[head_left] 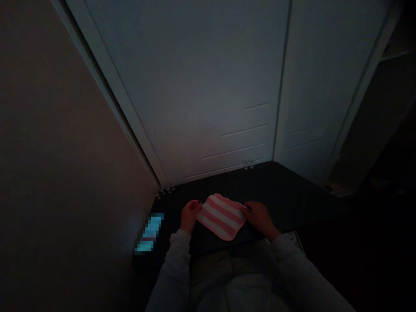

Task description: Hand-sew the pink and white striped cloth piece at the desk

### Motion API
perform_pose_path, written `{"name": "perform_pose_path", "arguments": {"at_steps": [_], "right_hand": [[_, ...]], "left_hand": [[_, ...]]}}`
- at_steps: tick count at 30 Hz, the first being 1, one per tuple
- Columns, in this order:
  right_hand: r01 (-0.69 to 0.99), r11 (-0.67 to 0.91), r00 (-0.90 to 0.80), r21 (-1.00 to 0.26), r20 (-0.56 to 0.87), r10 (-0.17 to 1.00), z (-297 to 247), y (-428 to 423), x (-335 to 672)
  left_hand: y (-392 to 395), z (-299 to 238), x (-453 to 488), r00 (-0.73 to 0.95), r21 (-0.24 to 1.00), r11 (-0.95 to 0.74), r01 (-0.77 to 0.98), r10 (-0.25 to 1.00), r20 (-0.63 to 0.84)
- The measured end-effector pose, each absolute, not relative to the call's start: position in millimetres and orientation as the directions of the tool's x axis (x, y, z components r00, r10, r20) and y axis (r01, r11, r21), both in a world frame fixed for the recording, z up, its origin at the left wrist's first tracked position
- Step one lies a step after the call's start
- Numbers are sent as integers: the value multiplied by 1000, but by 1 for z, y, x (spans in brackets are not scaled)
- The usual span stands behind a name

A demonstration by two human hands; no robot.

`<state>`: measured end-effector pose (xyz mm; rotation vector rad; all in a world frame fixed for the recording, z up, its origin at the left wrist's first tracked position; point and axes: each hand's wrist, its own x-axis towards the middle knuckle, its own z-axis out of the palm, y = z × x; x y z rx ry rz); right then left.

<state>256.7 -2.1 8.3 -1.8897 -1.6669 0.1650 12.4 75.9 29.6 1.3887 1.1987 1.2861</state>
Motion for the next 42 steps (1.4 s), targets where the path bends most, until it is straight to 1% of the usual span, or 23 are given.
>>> {"name": "perform_pose_path", "arguments": {"at_steps": [2,8,15,17,19,22,30,35,38,42], "right_hand": [[841,-19,206,-541,286,936,8,-2,257],[792,-2,213,-610,273,938,3,0,261],[752,3,237,-659,274,932,0,1,262],[726,9,245,-688,271,931,-1,1,262],[673,12,267,-740,259,928,-1,0,263],[590,22,298,-807,243,923,-1,-1,263],[498,55,313,-865,238,919,-3,-2,265],[382,66,430,-922,240,871,-6,1,272],[284,71,496,-956,211,842,-8,2,276],[161,100,607,-982,178,774,-11,1,279]], "left_hand": [[74,29,14,23,984,-148,97,989,147],[79,27,5,-14,981,-158,112,987,161],[79,38,12,19,976,-204,75,979,203],[78,33,18,48,980,-184,76,982,181],[77,26,21,36,986,-149,73,988,147],[75,19,20,20,988,-143,51,990,142],[72,28,14,-13,991,-107,80,994,108],[72,23,14,15,994,-104,41,995,103],[74,18,13,30,993,-112,34,993,111],[76,15,12,34,991,-131,37,991,130]]}}
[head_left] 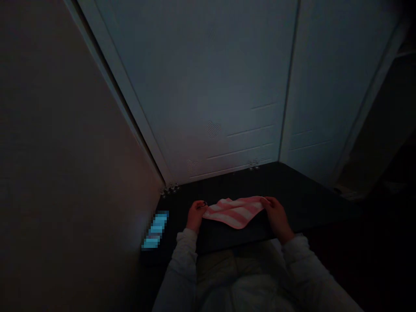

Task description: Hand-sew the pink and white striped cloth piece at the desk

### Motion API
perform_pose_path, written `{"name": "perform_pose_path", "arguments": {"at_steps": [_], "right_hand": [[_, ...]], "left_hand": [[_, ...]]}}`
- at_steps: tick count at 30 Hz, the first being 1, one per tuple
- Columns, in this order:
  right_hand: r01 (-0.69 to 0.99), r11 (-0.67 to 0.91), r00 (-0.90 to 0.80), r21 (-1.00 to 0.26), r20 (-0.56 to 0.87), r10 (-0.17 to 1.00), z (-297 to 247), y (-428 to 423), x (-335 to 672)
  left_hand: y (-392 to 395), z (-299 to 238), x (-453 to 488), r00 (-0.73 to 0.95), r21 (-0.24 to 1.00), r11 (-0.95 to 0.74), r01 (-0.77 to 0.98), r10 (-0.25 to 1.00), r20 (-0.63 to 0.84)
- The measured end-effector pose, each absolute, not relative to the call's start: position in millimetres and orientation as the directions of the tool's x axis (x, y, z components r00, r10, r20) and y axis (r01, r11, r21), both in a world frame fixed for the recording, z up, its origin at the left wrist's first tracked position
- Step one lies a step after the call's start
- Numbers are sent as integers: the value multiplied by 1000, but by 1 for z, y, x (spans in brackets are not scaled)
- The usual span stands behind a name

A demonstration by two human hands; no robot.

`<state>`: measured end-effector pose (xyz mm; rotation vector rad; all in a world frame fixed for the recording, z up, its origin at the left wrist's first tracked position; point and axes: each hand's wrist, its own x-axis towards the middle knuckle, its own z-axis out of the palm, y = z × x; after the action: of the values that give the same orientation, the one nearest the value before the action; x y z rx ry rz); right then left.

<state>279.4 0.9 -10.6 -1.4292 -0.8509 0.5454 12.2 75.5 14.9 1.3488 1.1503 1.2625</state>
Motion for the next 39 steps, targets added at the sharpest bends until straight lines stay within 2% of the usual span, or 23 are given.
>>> {"name": "perform_pose_path", "arguments": {"at_steps": [3,6,10,12,15,16,18,21,23,25,28,31,33,37,39], "right_hand": [[111,125,644,-986,167,746,-12,0,280],[121,116,610,-986,166,775,-13,1,280],[261,86,485,-961,207,849,-14,5,277],[374,73,461,-924,254,850,-14,6,274],[624,75,448,-778,435,781,-8,3,267],[714,81,404,-695,504,764,-6,2,264],[846,145,208,-513,567,797,0,-2,257],[885,351,-186,-305,459,869,5,-6,246],[880,409,-311,-241,358,881,5,-7,243],[911,360,-295,-200,294,909,4,-5,243],[973,179,-140,-147,244,960,0,0,249],[992,16,14,-128,233,972,-2,7,256],[989,-35,70,-142,246,967,0,10,260],[970,-6,103,-245,383,918,30,-6,265],[918,145,77,-370,523,849,56,-28,270]], "left_hand": [[75,15,14,34,990,-136,23,990,135],[71,16,17,33,991,-135,-12,990,135],[66,16,21,23,992,-107,-69,994,109],[65,16,24,26,991,-103,-84,994,106],[64,17,27,36,991,-102,-86,994,105],[63,17,28,35,991,-101,-88,994,105],[63,17,30,38,991,-95,-98,994,99],[61,17,32,46,989,-86,-117,995,92],[60,18,31,39,985,-96,-145,994,103],[59,21,28,16,978,-98,-186,995,102],[59,27,20,-28,970,-86,-227,996,81],[59,30,12,-57,977,-92,-195,995,82],[58,29,11,-56,985,-92,-148,995,85],[54,24,16,-59,993,-82,-88,995,77],[52,20,20,-59,993,-86,-74,995,82]]}}
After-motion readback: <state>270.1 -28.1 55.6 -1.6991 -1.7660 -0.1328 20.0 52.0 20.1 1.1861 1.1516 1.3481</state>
